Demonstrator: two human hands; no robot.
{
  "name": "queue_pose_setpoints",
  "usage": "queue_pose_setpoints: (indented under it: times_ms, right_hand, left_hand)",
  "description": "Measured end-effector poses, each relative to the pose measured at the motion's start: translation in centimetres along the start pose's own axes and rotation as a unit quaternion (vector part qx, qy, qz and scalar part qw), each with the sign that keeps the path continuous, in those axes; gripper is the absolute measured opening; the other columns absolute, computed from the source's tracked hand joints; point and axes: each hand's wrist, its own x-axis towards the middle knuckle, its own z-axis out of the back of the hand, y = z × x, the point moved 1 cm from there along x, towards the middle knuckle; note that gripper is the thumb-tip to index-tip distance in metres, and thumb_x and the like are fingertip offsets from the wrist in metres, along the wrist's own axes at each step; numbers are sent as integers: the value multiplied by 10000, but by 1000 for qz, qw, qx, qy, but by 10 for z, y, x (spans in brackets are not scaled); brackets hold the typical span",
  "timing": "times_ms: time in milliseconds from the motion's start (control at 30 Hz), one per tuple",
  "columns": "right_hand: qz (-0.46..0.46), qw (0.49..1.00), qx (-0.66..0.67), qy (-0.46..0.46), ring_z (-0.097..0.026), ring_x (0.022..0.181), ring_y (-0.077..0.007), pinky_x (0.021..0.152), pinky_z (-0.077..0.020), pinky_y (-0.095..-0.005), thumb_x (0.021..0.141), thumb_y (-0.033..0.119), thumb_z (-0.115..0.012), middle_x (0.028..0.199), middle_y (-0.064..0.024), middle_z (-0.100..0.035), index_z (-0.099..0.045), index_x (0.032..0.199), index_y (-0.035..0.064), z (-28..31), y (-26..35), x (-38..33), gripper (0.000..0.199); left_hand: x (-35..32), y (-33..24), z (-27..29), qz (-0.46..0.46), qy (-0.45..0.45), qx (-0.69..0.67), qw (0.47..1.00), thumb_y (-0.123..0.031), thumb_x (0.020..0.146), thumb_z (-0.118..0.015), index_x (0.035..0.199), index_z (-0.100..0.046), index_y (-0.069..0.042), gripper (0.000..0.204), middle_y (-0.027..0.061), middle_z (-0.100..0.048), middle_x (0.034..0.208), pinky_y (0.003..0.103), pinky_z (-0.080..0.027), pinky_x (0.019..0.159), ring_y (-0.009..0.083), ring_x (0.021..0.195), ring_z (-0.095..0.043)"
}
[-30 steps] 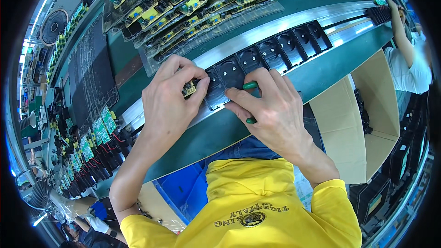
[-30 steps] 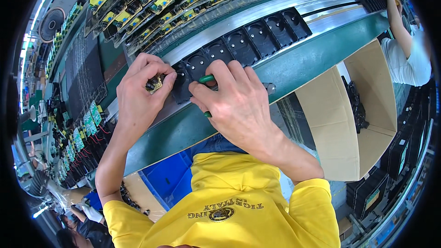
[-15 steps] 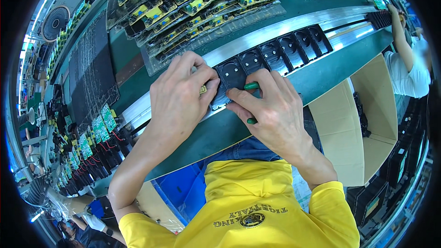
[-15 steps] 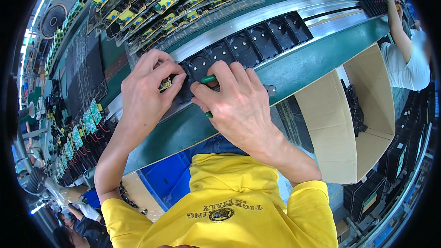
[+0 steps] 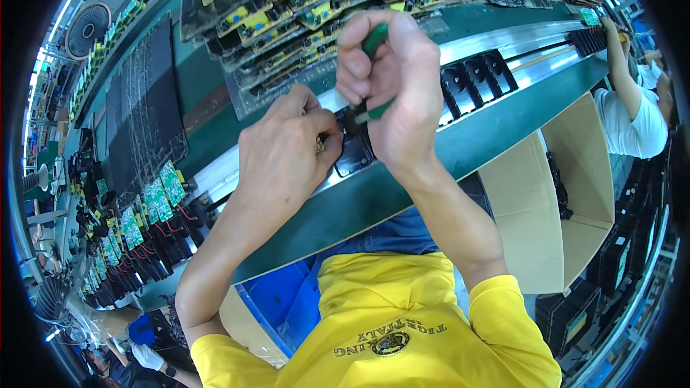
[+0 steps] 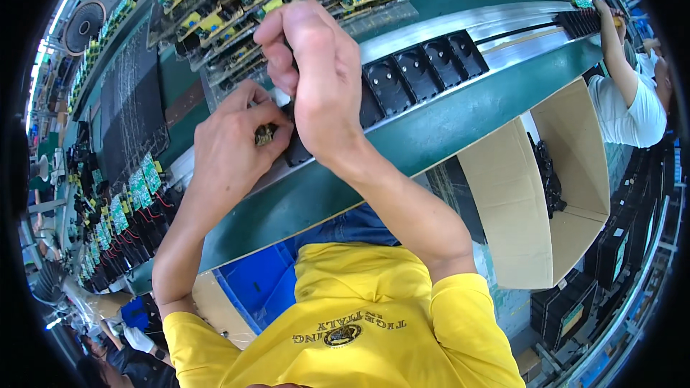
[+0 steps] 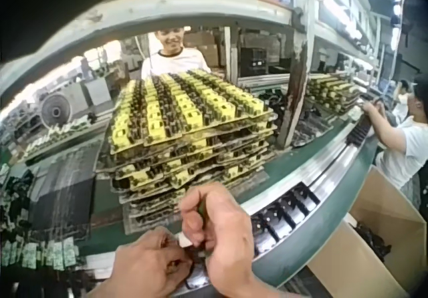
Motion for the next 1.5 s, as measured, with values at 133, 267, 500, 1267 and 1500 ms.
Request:
queue_pose_setpoints:
  times_ms: [133, 267, 500, 1267, 1500]
  right_hand:
    - [-11, 1000, -19, -13, -402, 696, -83, 634, -355, -252, 1192, 307, -466, 808, 11, -534, -677, 1089, 26, 2, -25, 9, 366]
    - [-8, 998, -57, 4, -395, 706, -91, 646, -344, -260, 1216, 303, -434, 808, 11, -508, -632, 1053, 46, 2, -36, 16, 362]
    - [-6, 995, -82, 58, -364, 753, -78, 706, -320, -247, 1205, 285, -455, 844, 26, -496, -628, 1155, 20, -4, -26, 3, 321]
    - [10, 997, -77, -28, -394, 713, -88, 641, -352, -254, 1147, 241, -450, 805, 15, -511, -647, 1041, 32, -9, -16, -5, 306]
    - [58, 987, -145, 31, -378, 693, -93, 593, -316, -264, 1140, 178, -415, 809, 7, -488, -584, 978, 75, -8, -27, -1, 255]
  left_hand:
    - [-2, 3, -1, 16, 4, -20, 1000, -153, 934, -790, 904, -820, -95, 72, 53, -648, 1077, 411, -559, 752, 291, 911, -697]
    - [0, 7, -6, 15, -8, -24, 1000, -148, 927, -792, 910, -820, -101, 57, 49, -644, 1071, 415, -558, 754, 300, 901, -696]
    - [1, 7, -4, 16, -16, -40, 999, -142, 910, -800, 928, -822, -102, 49, 41, -637, 1080, 418, -552, 752, 302, 889, -692]
    - [3, 12, -4, 27, 24, -65, 997, -134, 868, -820, 903, -812, -102, 48, 48, -647, 1098, 426, -554, 733, 307, 888, -704]
    - [4, 16, -6, 16, 9, -57, 998, -146, 846, -826, 867, -794, -111, 52, 55, -638, 1065, 448, -547, 707, 317, 856, -688]
